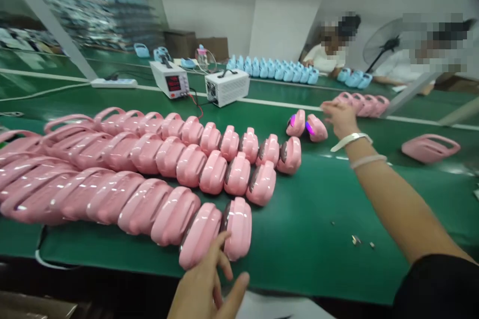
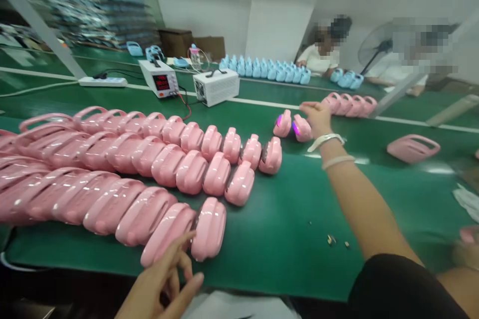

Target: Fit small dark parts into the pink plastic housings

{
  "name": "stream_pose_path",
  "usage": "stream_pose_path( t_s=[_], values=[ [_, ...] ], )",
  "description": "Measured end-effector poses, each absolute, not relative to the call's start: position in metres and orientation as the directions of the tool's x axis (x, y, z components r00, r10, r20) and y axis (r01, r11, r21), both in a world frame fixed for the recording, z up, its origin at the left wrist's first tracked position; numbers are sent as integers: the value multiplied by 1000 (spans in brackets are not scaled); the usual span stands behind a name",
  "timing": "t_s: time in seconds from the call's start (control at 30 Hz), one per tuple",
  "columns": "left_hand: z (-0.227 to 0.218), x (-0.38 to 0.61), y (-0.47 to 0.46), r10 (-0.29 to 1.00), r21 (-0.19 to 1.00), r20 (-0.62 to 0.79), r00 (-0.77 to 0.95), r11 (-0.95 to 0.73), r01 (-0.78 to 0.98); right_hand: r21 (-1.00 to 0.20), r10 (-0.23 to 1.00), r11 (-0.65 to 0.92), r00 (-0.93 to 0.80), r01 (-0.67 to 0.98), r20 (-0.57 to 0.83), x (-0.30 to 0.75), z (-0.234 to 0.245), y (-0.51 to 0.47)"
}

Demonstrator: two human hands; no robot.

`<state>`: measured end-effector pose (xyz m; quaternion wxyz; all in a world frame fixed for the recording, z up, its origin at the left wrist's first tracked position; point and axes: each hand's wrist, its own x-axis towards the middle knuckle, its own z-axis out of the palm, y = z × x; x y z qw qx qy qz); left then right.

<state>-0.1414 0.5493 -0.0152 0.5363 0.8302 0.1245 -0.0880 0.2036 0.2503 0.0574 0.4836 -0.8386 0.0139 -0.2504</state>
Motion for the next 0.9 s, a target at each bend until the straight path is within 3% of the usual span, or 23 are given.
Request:
stream_pose_path(
  t_s=[0.1, 0.17, 0.37, 0.53, 0.7, 0.83, 0.9],
  values=[
    [-10, -122, 542, 114, 748, -205, 972, -622, 230, -788, -293, -581, 851, 205, 437, 135, 52, 209],
    [-10, -106, 540, 70, 714, -176, 982, -678, 176, -742, -277, -650, 858, 164, 432, 76, 29, 190],
    [-8, -86, 506, -109, 833, -60, 992, -553, -10, -655, -276, -752, 938, -74, 211, -36, -76, 183],
    [-13, -83, 457, -192, 910, 3, 981, -407, -82, -627, -361, -752, 923, -204, 131, -37, -99, 197],
    [-36, -82, 445, -308, 914, 63, 949, -364, -178, -718, -474, -629, 879, -297, 51, -28, -87, 199],
    [-56, -71, 460, -82, 919, 223, 971, -316, -237, -878, -463, -384, 882, -287, -85, -43, -78, 220],
    [-67, -61, 461, -28, 958, 174, 984, -227, -176, -926, -442, -248, 884, -286, -155, -60, -76, 244]
  ],
)
